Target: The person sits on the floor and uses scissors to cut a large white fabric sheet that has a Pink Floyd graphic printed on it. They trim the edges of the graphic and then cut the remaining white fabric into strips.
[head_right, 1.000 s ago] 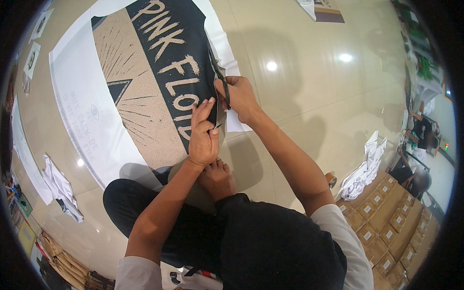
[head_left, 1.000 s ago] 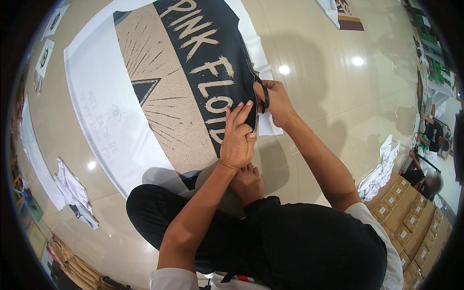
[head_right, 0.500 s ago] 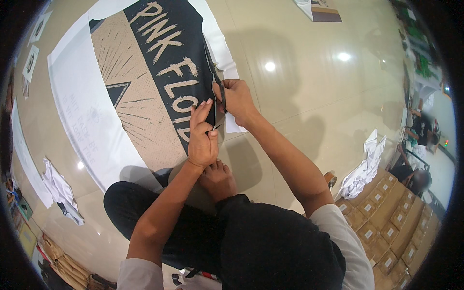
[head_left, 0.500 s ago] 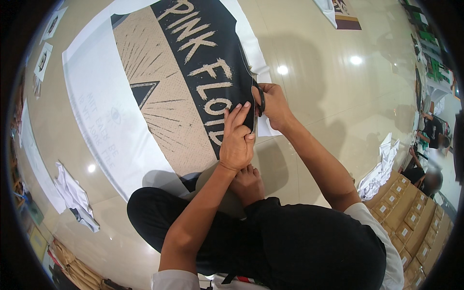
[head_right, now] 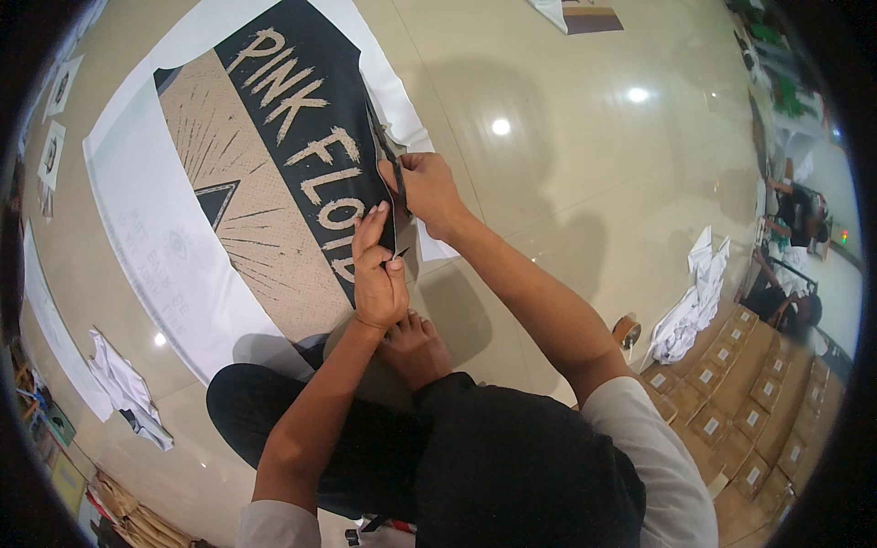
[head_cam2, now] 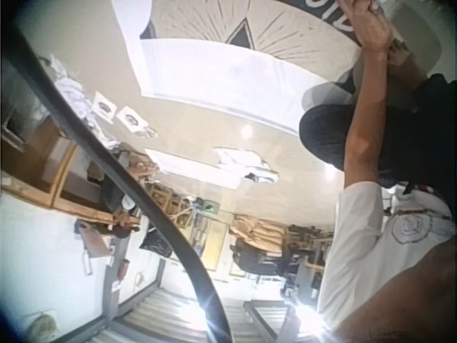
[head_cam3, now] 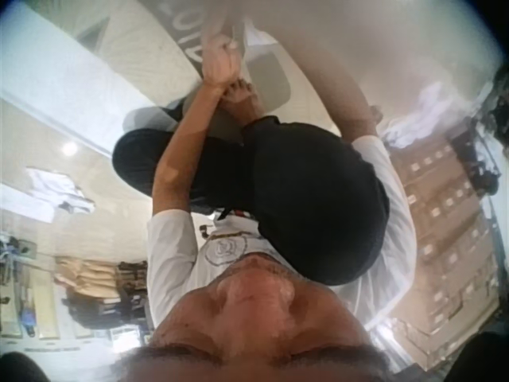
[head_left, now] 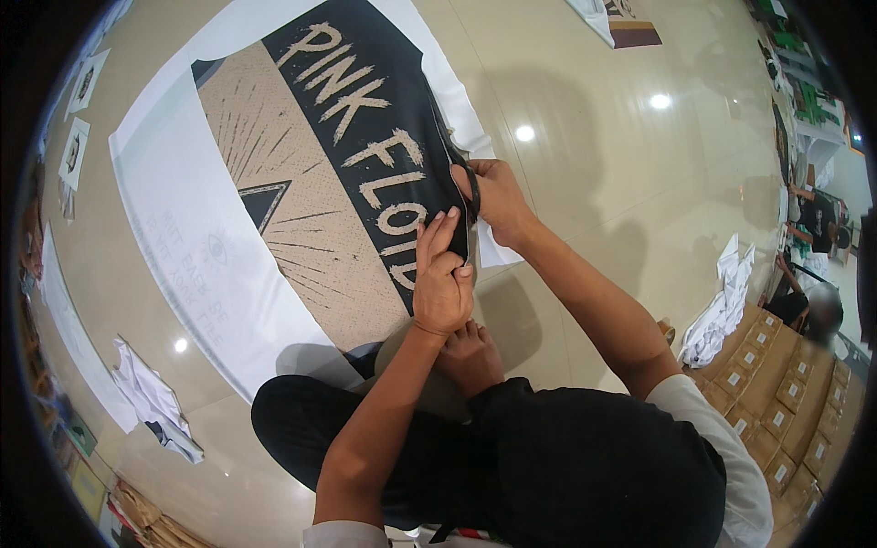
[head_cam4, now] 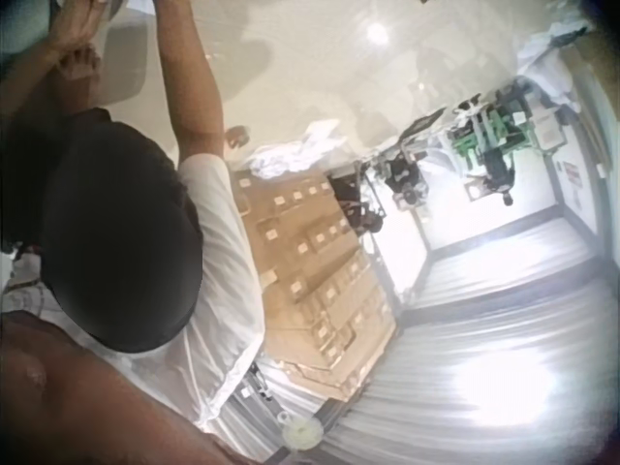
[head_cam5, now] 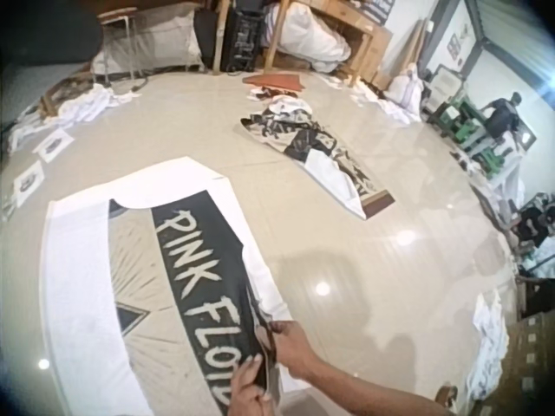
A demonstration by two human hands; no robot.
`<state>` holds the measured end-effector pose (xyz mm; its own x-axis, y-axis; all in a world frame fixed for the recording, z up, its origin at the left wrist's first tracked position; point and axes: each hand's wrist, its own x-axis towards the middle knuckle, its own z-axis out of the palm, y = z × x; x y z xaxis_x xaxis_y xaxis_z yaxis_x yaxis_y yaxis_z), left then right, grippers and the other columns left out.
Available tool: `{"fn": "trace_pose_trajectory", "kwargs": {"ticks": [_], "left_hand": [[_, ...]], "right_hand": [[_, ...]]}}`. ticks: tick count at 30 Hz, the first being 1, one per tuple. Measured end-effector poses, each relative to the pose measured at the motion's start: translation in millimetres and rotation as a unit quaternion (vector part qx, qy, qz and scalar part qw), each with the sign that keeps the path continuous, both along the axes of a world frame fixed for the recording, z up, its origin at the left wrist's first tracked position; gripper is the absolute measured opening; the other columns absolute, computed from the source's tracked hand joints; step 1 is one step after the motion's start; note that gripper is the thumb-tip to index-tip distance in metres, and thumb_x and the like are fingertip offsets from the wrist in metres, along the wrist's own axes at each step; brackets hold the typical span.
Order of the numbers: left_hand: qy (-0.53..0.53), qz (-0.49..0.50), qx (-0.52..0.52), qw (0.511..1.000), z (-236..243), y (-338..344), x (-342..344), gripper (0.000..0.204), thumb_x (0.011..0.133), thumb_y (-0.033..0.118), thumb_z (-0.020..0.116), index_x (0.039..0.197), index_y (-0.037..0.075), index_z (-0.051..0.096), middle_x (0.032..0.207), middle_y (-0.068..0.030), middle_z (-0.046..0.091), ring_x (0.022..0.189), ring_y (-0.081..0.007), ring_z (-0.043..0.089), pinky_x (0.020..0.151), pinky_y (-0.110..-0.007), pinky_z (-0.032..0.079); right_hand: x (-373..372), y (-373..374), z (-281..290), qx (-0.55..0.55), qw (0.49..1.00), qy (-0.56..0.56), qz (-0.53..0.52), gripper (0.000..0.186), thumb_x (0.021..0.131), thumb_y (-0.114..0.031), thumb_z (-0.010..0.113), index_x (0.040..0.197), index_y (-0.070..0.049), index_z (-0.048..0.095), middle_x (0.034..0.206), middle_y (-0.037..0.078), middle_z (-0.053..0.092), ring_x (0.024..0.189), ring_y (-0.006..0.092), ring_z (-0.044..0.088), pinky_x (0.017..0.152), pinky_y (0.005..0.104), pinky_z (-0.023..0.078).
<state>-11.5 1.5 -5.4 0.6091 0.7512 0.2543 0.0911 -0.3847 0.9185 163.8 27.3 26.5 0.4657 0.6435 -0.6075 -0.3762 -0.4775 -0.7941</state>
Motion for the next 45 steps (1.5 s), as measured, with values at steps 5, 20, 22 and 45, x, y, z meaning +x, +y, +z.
{"fn": "trace_pose_trajectory", "kwargs": {"ticks": [5, 20, 22, 45], "left_hand": [[-0.013, 0.010, 0.015, 1.000, -3.4, 0.5, -0.1, 0.015, 0.098, 0.006, 0.056, 0.086, -0.001, 0.052, 0.164, -0.0287, 0.048, 0.151, -0.0517, 0.042, 0.130, -0.067, 0.022], [-0.015, -0.010, 0.040, 0.999, -3.7, 0.5, -0.9, 0.010, 0.107, 0.001, 0.043, 0.113, 0.005, 0.036, 0.160, -0.0351, 0.047, 0.152, -0.0486, 0.043, 0.130, -0.064, 0.021], [-0.017, -0.008, 0.043, 0.999, -3.7, 2.1, -2.1, 0.010, 0.107, 0.002, 0.043, 0.113, 0.005, 0.036, 0.160, -0.0352, 0.047, 0.152, -0.0486, 0.043, 0.130, -0.064, 0.022], [-0.029, -0.001, 0.047, 0.998, -4.3, 3.8, -2.8, 0.011, 0.109, 0.005, 0.044, 0.116, 0.006, 0.036, 0.160, -0.0371, 0.046, 0.149, -0.0506, 0.045, 0.129, -0.062, 0.025]], "right_hand": [[-4.7, 2.3, -0.6, -0.001, 1.000, 0.013, -0.009, 0.033, 0.096, -0.028, 0.077, 0.092, 0.005, 0.075, 0.072, 0.003, 0.066, 0.056, 0.0096, 0.057, 0.048, 0.0278, 0.043], [0.6, 7.8, 4.1, -0.019, 0.999, 0.025, 0.022, 0.049, 0.094, -0.034, 0.080, 0.107, 0.012, 0.072, 0.087, 0.009, 0.074, 0.074, 0.0111, 0.065, 0.065, 0.0257, 0.051], [-1.3, 12.6, 9.0, -0.019, 0.999, 0.028, 0.016, 0.050, 0.093, -0.034, 0.080, 0.108, 0.013, 0.072, 0.088, 0.009, 0.074, 0.074, 0.0116, 0.066, 0.065, 0.0262, 0.051], [-16.1, 17.2, 0.3, 0.013, 0.999, -0.003, -0.036, 0.039, 0.092, -0.030, 0.080, 0.089, 0.008, 0.074, 0.075, 0.008, 0.071, 0.065, 0.0130, 0.063, 0.057, 0.0298, 0.048]]}}
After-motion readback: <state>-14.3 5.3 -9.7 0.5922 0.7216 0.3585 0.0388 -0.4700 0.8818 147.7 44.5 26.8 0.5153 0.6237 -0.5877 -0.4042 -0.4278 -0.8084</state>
